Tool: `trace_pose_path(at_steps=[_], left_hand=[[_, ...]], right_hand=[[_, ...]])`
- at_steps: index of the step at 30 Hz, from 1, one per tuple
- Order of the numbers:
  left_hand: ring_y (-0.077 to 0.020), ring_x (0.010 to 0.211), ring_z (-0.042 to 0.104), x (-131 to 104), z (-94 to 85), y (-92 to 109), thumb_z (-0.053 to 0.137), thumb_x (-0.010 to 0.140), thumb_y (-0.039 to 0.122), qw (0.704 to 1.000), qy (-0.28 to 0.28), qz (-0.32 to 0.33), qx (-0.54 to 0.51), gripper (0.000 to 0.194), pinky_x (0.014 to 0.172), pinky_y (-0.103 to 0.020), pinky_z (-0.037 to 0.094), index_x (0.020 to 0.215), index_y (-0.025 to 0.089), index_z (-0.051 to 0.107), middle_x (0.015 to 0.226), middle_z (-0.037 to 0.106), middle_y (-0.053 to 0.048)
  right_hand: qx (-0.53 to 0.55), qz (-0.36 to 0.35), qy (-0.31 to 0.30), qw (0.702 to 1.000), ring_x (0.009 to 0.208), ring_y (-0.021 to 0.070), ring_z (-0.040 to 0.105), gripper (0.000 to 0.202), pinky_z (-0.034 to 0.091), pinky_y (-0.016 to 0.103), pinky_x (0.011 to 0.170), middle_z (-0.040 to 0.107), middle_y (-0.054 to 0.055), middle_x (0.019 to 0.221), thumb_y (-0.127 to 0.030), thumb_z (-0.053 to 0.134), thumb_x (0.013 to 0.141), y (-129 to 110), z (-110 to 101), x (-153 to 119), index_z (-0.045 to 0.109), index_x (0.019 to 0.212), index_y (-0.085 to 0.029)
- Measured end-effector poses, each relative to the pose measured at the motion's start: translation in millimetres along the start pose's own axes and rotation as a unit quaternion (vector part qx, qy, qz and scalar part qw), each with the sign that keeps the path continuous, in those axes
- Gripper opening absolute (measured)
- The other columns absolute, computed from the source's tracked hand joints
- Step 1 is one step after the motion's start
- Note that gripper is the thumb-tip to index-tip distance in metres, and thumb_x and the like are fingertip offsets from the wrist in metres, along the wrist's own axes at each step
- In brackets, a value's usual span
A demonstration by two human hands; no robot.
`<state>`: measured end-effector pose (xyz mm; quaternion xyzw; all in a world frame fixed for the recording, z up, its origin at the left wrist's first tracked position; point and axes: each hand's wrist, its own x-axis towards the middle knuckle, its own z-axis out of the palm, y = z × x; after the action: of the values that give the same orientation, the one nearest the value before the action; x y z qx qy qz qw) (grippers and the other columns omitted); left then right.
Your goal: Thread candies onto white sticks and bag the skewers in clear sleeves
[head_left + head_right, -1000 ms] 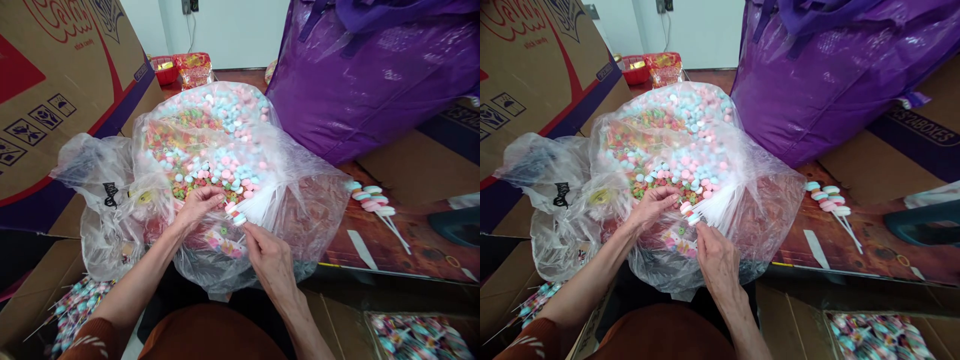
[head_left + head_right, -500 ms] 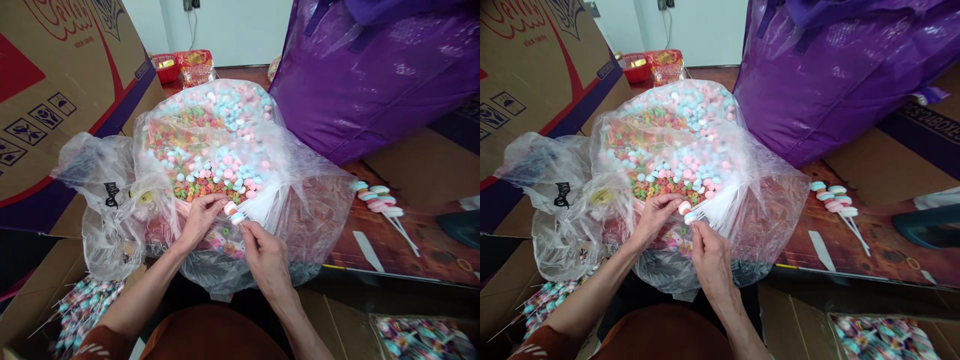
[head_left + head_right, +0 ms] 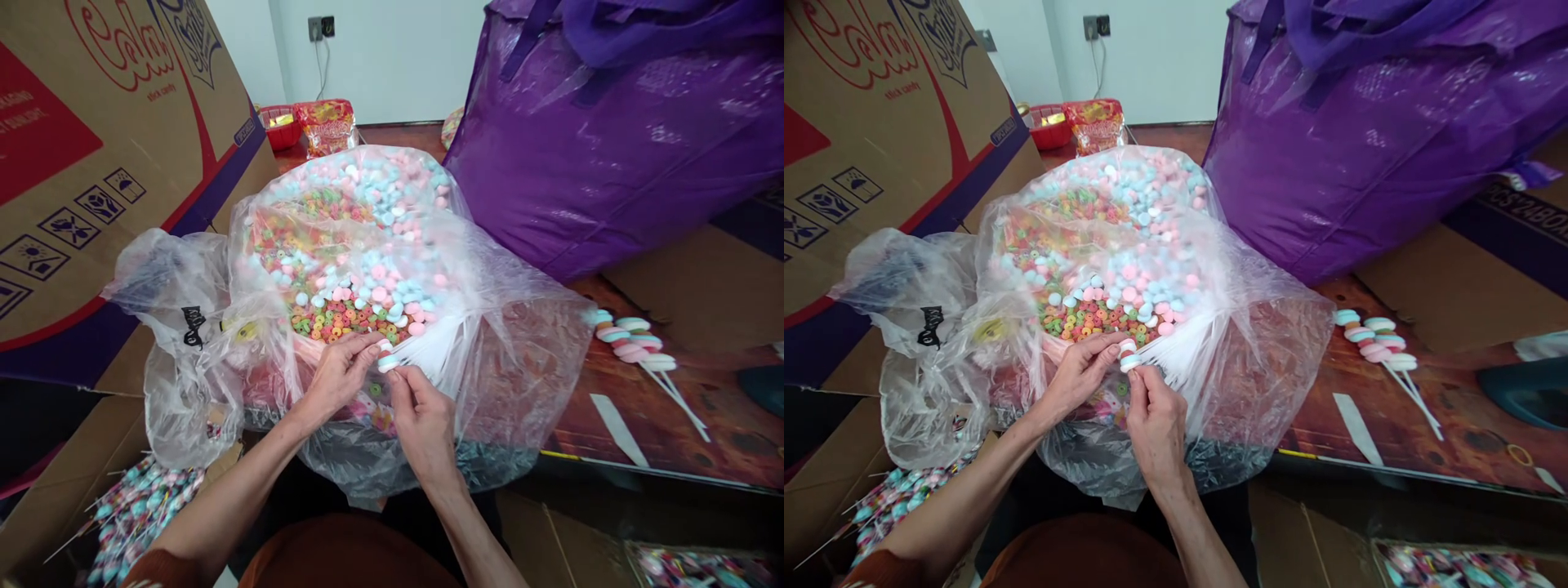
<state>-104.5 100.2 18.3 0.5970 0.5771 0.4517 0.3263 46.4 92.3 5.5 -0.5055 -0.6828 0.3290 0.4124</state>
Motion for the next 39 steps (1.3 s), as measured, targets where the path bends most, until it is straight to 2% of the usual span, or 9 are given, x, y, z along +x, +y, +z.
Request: trace_pose_path(at_steps=[4,9,13,17,21,24,28,33,39], left_hand=[[-0.0211,0.104,0.067,21,-15.9,5,0.051,0.097,0.029,0.996,0.049,0.018,0.075,0.032,0.093,-0.032,0.051,0.121,0.019,0.071,0.113,0.073,-0.009],[-0.0233,0.095,0.062,54,-36.2,-8,0.056,0.092,0.021,0.934,0.179,0.008,0.309,0.022,0.086,-0.034,0.049,0.108,0.017,0.071,0.101,0.065,-0.010],[-0.0253,0.097,0.058,60,-39.3,-20,0.057,0.092,0.028,0.918,0.168,0.020,0.359,0.018,0.086,-0.036,0.048,0.097,0.017,0.071,0.098,0.060,-0.010],[-0.0220,0.093,0.060,50,-38.5,-13,0.059,0.090,0.026,0.951,0.155,0.022,0.267,0.015,0.085,-0.034,0.048,0.094,0.017,0.070,0.097,0.061,-0.008],[-0.0169,0.079,0.060,42,-23.2,5,0.059,0.090,0.027,0.984,0.021,0.017,0.174,0.013,0.075,-0.030,0.048,0.088,0.018,0.068,0.087,0.064,-0.004],[-0.0184,0.088,0.062,41,1.9,13,0.055,0.093,0.022,0.981,-0.053,0.065,0.172,0.016,0.081,-0.031,0.050,0.089,0.017,0.069,0.092,0.066,-0.006],[-0.0262,0.109,0.056,46,33.0,14,0.052,0.091,0.014,0.948,-0.053,0.096,0.298,0.020,0.095,-0.042,0.049,0.094,0.017,0.072,0.116,0.062,-0.012],[-0.0308,0.113,0.053,55,49.3,12,0.048,0.092,0.011,0.895,-0.086,0.117,0.422,0.023,0.096,-0.046,0.048,0.095,0.014,0.070,0.114,0.064,-0.016],[-0.0239,0.105,0.060,54,32.2,13,0.050,0.092,0.011,0.931,-0.043,0.125,0.341,0.021,0.095,-0.038,0.049,0.097,0.016,0.069,0.111,0.069,-0.011]], right_hand=[[0.020,0.024,0.004,1.000,0.052,0.0102,0.048,0.031,0.037,0.020,0.052,0.054,-0.004,0.058,-0.036,0.047,0.097,8,3,-1,0.063,0.079,-0.017],[0.046,0.056,-0.007,0.997,0.051,0.0108,0.048,0.030,0.038,0.020,0.051,0.052,-0.004,0.056,-0.038,0.049,0.095,12,3,-5,0.064,0.079,-0.018],[0.061,0.068,-0.015,0.996,0.054,0.0113,0.051,0.029,0.038,0.020,0.052,0.055,-0.003,0.059,-0.038,0.050,0.095,9,3,-6,0.064,0.079,-0.018],[0.059,0.060,-0.011,0.996,0.056,0.0107,0.051,0.031,0.039,0.020,0.055,0.055,-0.003,0.061,-0.038,0.048,0.096,8,-3,-9,0.064,0.079,-0.017],[0.042,0.067,0.054,0.995,0.053,0.0099,0.047,0.029,0.038,0.020,0.053,0.051,-0.004,0.059,-0.039,0.051,0.095,11,-18,-16,0.065,0.082,-0.017],[0.031,0.074,0.103,0.991,0.050,0.0091,0.043,0.030,0.037,0.019,0.050,0.046,-0.006,0.057,-0.039,0.054,0.094,14,-31,-20,0.064,0.079,-0.016],[0.037,0.080,0.117,0.989,0.050,0.0095,0.044,0.030,0.037,0.020,0.049,0.046,-0.005,0.056,-0.039,0.054,0.093,18,-40,-24,0.063,0.075,-0.016],[0.056,0.092,0.101,0.989,0.050,0.0096,0.043,0.030,0.036,0.020,0.048,0.045,-0.005,0.056,-0.040,0.054,0.094,20,-36,-26,0.063,0.076,-0.016],[0.065,0.091,0.089,0.990,0.051,0.0095,0.042,0.031,0.036,0.020,0.049,0.045,-0.005,0.057,-0.040,0.053,0.095,19,-33,-27,0.064,0.078,-0.016]])
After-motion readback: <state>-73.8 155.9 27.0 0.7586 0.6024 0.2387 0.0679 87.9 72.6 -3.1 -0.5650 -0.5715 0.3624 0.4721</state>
